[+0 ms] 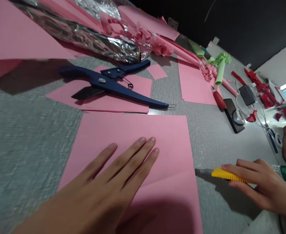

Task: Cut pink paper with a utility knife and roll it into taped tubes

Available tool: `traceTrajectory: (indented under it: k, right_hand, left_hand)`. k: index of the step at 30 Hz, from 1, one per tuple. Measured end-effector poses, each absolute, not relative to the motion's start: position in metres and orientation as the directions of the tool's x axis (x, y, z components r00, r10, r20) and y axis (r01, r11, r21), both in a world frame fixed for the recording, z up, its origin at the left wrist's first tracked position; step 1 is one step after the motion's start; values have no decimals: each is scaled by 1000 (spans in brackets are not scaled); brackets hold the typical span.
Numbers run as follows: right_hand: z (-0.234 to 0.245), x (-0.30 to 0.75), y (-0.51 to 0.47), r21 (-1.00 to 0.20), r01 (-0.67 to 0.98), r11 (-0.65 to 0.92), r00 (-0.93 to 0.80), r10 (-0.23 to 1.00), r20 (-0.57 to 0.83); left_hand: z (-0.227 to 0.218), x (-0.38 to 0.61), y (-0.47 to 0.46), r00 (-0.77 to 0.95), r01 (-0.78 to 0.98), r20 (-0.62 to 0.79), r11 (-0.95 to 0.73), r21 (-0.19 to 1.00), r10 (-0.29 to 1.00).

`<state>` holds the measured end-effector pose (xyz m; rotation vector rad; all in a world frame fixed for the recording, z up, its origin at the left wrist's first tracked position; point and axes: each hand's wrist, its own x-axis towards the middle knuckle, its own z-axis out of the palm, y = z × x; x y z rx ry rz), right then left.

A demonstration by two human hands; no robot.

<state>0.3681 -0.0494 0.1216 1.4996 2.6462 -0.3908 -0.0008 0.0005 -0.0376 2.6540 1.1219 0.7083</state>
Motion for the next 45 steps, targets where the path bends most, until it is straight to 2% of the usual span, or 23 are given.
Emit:
traceTrajectory:
  k: [5,8,11,15,19,21,23,25,26,30,34,39,45]
  right_hand:
    - [116,384,-58,-260,871,417,-435,900,-16]
    - [103,388,-65,-354,849,392,-371,920,128]
    - [89,382,-70,-424,829,364,-285,928,240]
    - [79,368,-73,-542,773,329,-202,938,281]
    - [67,360,-73,-648,694,313,-183,948,262]
    - [57,358,-73,-705,655,271,-156,962,225]
    - [47,356,-73,-761,613,213,-126,977,172]
    - [38,353,-74,-805,573,153,-108,988,111]
    - [35,352,-73,-824,553,124,-99,992,83]
    - [31,348,-68,-863,503,33,14,999,47]
    - [34,348,-60,-862,506,33,69,994,79]
    - [39,347,-55,-825,551,124,-76,992,98]
    - [45,361,-54,-700,668,253,-238,964,121]
  left_hand:
    - [-17,1,11,723,557,407,-819,137,559]
    - [1,4,6,786,484,390,-870,97,480]
    - [18,16,-9,872,355,321,-929,108,370]
    - [33,40,-26,971,156,139,-958,241,193]
    - [35,50,-25,983,34,164,-959,280,83]
    - [31,48,-23,965,123,191,-956,266,177]
    - [27,43,-24,910,314,190,-910,271,370]
    - [24,39,-26,844,471,132,-836,281,520]
    - [23,37,-27,830,508,97,-816,278,550]
    - [26,35,-22,806,579,1,-789,206,592]
    - [32,37,-8,712,698,-37,-701,145,701]
    - [23,34,14,717,677,69,-716,170,694]
    - [-5,22,28,773,577,121,-769,275,623]
